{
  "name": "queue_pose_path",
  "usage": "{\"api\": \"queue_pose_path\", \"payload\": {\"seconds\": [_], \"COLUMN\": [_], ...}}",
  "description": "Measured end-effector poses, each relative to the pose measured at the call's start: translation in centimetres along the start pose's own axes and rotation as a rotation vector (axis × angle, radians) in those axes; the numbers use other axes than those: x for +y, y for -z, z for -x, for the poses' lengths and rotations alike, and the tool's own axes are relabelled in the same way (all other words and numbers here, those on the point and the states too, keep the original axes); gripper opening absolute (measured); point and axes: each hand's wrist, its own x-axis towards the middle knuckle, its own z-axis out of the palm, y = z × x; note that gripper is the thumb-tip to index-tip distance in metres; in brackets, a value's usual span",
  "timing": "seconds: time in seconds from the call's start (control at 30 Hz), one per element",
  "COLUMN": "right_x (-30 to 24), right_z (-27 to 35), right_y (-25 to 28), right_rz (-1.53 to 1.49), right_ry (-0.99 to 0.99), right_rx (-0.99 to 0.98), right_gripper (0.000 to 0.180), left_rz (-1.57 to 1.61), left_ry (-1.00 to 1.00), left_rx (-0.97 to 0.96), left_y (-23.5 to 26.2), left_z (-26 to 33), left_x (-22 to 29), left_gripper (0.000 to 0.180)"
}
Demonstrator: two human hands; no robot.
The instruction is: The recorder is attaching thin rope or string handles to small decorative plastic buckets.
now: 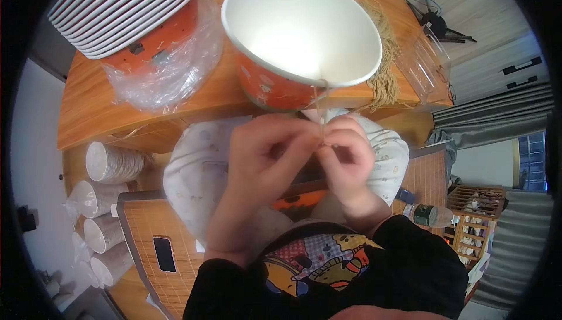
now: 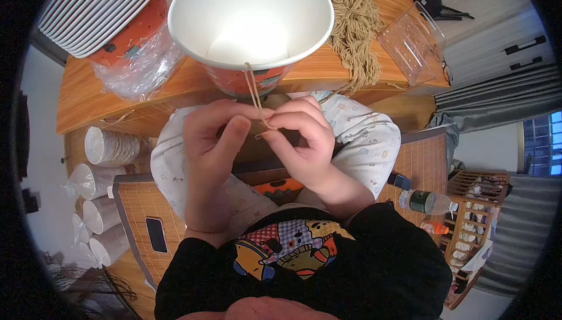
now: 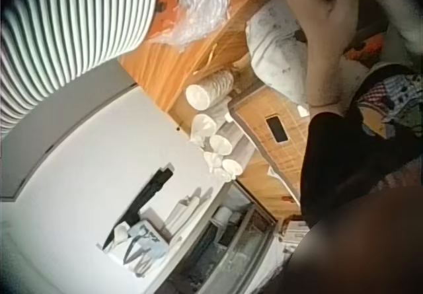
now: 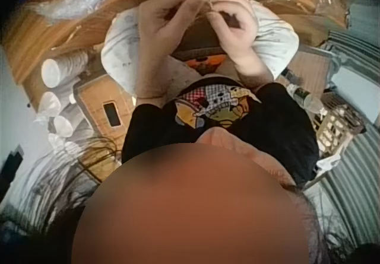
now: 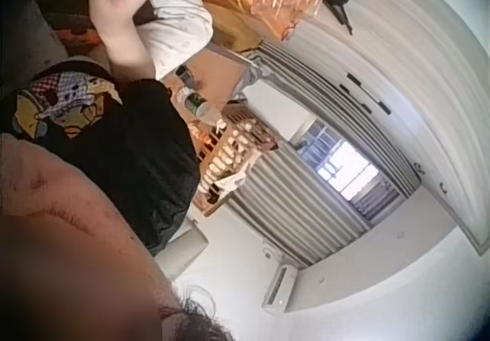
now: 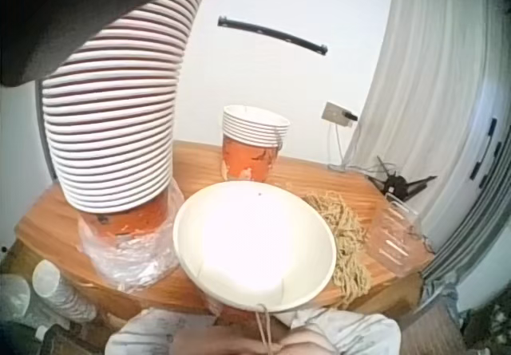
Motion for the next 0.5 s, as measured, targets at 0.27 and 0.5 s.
{"api": "queue_pose_path", "payload": {"seconds": [0.27, 0.5], "right_x": [-0.2, -0.2], "right_z": [-0.1, -0.2], "right_y": [-0.3, -0.3], "right_rz": [-0.005, 0.004], "right_ry": [0.043, 0.065], "right_rx": [0.030, 0.021], "right_gripper": [0.022, 0.021], "left_rz": [-0.116, 0.057], "left_ry": [0.103, 0.211], "left_rx": [-0.084, -0.090], "left_y": [0.5, 0.6], "left_z": [0.5, 0.6], "left_x": [1.6, 1.4], "left_gripper": [0.015, 0.010]}}
